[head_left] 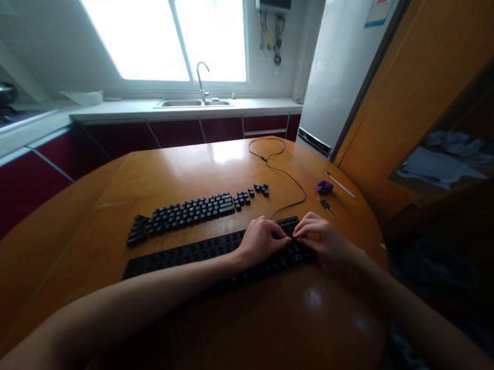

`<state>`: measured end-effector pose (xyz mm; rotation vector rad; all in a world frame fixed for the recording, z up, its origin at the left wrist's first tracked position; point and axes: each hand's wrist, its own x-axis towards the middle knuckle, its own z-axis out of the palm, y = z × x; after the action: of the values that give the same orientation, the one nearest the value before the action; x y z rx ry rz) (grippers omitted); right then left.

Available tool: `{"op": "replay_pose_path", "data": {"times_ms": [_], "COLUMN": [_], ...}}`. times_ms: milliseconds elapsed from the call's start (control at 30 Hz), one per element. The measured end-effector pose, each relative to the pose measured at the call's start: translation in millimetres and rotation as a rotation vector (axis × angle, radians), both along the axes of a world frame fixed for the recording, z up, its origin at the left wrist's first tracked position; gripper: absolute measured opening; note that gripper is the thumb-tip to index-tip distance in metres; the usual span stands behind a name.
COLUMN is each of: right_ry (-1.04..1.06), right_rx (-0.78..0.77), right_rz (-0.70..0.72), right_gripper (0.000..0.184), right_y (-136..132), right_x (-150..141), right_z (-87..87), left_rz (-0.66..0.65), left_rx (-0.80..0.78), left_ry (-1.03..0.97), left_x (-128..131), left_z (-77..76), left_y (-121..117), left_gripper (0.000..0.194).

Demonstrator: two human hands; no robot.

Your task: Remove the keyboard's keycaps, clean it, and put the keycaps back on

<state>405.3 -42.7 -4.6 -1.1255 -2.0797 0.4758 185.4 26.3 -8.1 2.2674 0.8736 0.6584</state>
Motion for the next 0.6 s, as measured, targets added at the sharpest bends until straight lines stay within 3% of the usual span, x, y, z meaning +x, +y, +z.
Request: {"op": "replay_pose_path", "data": {"times_ms": [600], "right_ry": [-0.075], "right_rx": [0.171], "right_rz": [0.057], "right_gripper": [0.011], "right_y": [-1.8], "right_x": [-7.6], "right_z": [-7.1], "left_rz": [-0.035], "left_rx": [0.163], "left_ry": [0.034], "left_x": [-4.3], "left_z": [-3.4], "left_y": [-12.6], "left_gripper": [0.013]}}
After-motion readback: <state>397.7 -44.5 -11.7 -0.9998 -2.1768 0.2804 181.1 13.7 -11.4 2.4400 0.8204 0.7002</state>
